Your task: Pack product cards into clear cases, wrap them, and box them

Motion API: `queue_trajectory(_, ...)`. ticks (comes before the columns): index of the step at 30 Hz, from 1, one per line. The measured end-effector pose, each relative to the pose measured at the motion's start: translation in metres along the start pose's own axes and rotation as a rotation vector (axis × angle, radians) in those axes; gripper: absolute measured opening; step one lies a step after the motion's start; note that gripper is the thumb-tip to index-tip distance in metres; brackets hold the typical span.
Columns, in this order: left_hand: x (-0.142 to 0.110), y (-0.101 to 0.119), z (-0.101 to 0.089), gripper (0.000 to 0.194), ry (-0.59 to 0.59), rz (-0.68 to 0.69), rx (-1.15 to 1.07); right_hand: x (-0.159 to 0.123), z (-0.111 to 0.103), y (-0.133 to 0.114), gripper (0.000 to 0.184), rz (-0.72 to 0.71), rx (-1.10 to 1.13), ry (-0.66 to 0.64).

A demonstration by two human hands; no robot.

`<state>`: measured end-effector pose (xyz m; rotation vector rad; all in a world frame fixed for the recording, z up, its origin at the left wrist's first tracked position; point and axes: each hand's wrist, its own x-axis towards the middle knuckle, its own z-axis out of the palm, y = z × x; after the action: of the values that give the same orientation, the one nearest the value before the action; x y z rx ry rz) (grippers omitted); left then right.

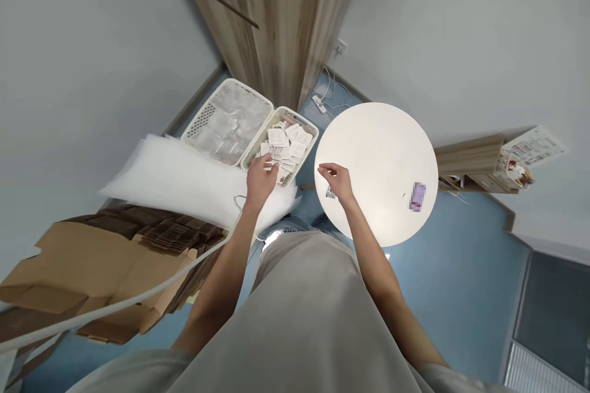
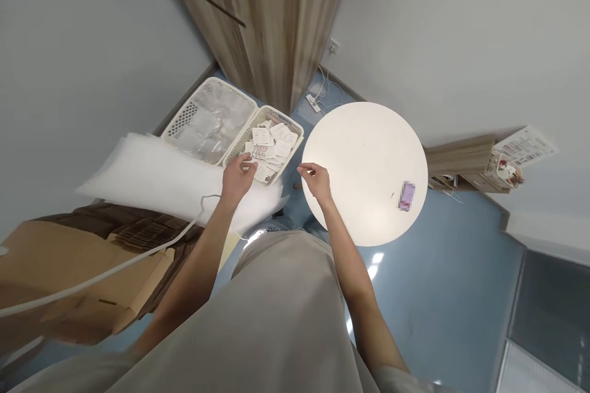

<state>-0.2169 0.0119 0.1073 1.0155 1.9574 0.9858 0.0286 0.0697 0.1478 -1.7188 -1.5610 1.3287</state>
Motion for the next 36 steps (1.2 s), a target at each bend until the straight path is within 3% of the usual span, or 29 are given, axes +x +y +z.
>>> queue_trajectory(7, 0.052, -0.034, -0.071, 0.048, 0.201, -0.099, 0.084, 0.032, 0.059, -0.047, 0.033, -0.095, -0.044, -0.143)
queue_trajectory(12, 0.084, -0.046, -0.091, 0.058, 0.188, -0.112, 0.173, 0.043, 0.087, -0.072, 0.032, -0.143, -0.042, -0.204)
queue_trajectory(16, 0.105, -0.05, -0.083, 0.06, 0.092, -0.126, 0.225, 0.046, 0.096, -0.083, 0.032, -0.167, -0.022, -0.206)
queue_trajectory(20, 0.134, -0.048, -0.073, 0.063, 0.096, -0.112, 0.201, 0.043, 0.095, -0.086, 0.03, -0.167, -0.031, -0.199)
queue_trajectory(27, 0.192, -0.015, -0.057, 0.081, 0.111, 0.11, 0.159, 0.034, 0.08, -0.077, 0.035, -0.116, -0.017, -0.148)
queue_trajectory(32, 0.213, 0.001, -0.027, 0.058, 0.008, 0.133, 0.218, 0.03, 0.065, -0.068, 0.033, -0.089, -0.013, -0.101)
queue_trajectory(36, 0.221, 0.005, -0.009, 0.047, 0.015, 0.116, 0.287, 0.025, 0.051, -0.062, 0.033, -0.065, -0.007, -0.064)
